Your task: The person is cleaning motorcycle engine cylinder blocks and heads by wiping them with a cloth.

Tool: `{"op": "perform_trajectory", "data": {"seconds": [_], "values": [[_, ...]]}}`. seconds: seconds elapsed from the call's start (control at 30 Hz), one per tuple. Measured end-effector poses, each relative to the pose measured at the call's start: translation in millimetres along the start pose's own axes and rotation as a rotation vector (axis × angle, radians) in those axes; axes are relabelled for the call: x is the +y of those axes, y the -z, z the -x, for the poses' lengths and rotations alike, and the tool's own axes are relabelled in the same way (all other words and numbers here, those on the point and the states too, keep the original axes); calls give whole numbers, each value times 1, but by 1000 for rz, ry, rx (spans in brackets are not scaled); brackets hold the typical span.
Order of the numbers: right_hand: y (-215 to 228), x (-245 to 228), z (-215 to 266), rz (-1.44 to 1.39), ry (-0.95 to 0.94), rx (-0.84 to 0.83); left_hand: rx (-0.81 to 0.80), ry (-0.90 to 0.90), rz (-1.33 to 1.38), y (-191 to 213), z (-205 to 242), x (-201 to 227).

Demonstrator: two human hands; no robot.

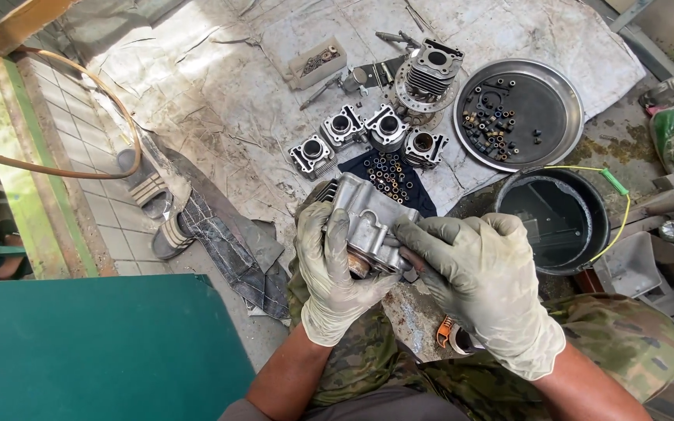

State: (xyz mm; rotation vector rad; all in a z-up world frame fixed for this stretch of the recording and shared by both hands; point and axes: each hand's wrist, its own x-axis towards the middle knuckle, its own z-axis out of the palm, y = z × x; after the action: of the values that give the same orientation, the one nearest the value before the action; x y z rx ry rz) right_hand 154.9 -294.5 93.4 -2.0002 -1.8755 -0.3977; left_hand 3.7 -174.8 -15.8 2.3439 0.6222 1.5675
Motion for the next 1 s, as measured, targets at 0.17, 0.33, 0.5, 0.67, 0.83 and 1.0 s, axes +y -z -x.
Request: {"op": "perform_trajectory", "data": {"seconds": [0.17,0.33,0.5,0.67,0.83,1.0], "values": [[2,2,-1,-43,-73,-79,23,-25,-53,3,-21,12],[0,2,12,-42,-133,-168,-16,-10,-41,4,-15,9],[12,5,12,-185,-150,-164,6,-5,-107,2,-13,12],[3,8,10,-260,-137,-104,-24,-5,-35,2,-14,9],[4,9,12,-853,-388,-16,-2,-9,-38,4,-23,13],[-8,23,23,-1686,-915,225,-53,26,-82,4,-19,12]]}}
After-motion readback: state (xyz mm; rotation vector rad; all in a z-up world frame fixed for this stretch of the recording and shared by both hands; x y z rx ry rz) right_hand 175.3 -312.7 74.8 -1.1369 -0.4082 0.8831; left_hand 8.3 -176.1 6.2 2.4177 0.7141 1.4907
